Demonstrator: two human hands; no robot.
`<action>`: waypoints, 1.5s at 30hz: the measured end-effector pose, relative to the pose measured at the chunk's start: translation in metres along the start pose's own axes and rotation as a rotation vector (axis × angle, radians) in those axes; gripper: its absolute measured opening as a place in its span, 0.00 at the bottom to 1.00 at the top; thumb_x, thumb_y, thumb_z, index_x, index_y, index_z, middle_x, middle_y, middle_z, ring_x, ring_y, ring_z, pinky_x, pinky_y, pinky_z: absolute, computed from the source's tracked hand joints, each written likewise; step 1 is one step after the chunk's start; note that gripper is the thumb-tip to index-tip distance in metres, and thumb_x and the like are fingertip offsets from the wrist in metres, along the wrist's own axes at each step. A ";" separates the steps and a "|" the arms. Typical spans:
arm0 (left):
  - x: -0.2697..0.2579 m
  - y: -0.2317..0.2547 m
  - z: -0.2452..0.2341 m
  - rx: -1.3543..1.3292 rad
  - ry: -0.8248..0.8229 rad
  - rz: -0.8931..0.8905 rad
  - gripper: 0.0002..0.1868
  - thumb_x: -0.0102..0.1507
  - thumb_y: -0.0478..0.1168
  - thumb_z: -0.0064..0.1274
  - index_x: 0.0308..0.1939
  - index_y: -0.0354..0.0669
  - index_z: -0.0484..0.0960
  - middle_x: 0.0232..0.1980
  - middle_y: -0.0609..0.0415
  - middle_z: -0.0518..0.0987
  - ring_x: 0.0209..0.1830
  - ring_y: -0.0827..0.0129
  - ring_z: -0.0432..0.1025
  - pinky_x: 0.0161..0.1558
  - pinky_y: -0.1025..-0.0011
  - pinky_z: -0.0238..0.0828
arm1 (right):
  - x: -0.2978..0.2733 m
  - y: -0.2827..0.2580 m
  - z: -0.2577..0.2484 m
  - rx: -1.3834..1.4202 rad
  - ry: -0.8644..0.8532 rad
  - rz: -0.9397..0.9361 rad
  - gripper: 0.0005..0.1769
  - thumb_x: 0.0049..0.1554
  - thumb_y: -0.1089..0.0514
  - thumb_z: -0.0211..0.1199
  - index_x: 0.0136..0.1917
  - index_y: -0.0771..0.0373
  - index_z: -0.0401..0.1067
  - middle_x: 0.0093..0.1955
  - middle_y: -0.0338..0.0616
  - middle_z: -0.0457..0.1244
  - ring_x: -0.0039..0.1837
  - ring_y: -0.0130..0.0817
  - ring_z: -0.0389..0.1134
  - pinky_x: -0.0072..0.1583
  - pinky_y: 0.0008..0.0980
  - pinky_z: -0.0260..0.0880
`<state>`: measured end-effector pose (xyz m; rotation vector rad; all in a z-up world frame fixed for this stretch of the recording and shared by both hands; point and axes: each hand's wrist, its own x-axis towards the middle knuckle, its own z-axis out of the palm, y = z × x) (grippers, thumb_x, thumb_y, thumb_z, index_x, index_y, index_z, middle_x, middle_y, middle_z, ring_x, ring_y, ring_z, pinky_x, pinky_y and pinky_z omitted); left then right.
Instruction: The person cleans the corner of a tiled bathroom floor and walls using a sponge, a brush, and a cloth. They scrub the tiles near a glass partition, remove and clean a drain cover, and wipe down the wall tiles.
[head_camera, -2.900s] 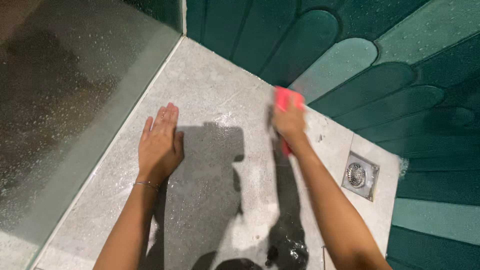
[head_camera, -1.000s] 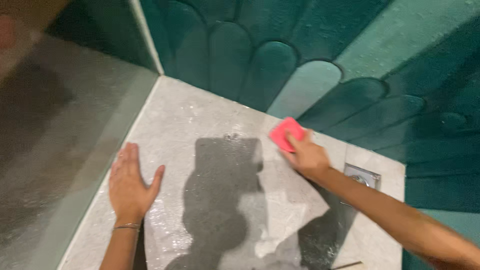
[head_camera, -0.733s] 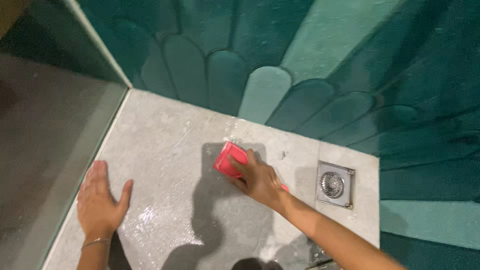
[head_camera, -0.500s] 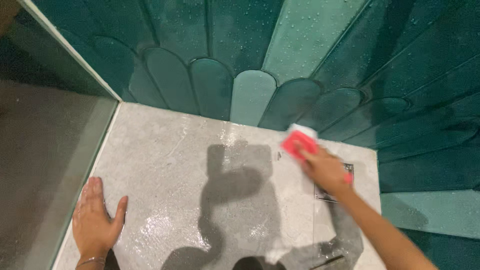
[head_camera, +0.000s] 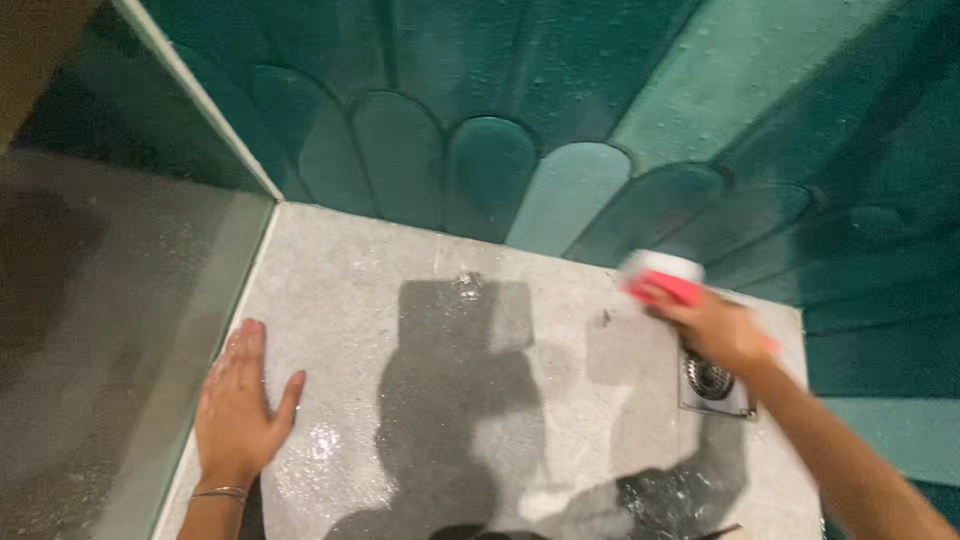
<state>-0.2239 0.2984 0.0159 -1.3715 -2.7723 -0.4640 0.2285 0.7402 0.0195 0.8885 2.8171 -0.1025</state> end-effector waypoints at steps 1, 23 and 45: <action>-0.001 0.001 0.002 -0.002 0.006 -0.005 0.46 0.65 0.65 0.35 0.80 0.42 0.53 0.82 0.48 0.56 0.81 0.58 0.50 0.75 0.59 0.44 | -0.016 0.036 -0.004 0.389 -0.064 0.236 0.19 0.67 0.36 0.48 0.70 0.27 0.66 0.53 0.46 0.71 0.42 0.28 0.72 0.40 0.30 0.73; 0.077 0.021 0.030 -0.091 0.070 0.079 0.44 0.67 0.61 0.41 0.79 0.38 0.56 0.81 0.45 0.57 0.82 0.53 0.50 0.77 0.58 0.43 | 0.002 -0.025 0.017 -0.162 -0.082 0.203 0.20 0.66 0.34 0.48 0.71 0.25 0.58 0.44 0.46 0.68 0.36 0.40 0.71 0.34 0.37 0.70; 0.109 0.009 0.031 -0.284 0.164 0.114 0.36 0.64 0.45 0.53 0.74 0.34 0.62 0.77 0.40 0.64 0.78 0.50 0.57 0.75 0.58 0.50 | 0.230 -0.330 -0.010 0.121 0.473 -0.352 0.26 0.63 0.49 0.56 0.73 0.33 0.63 0.36 0.49 0.66 0.33 0.44 0.70 0.33 0.42 0.68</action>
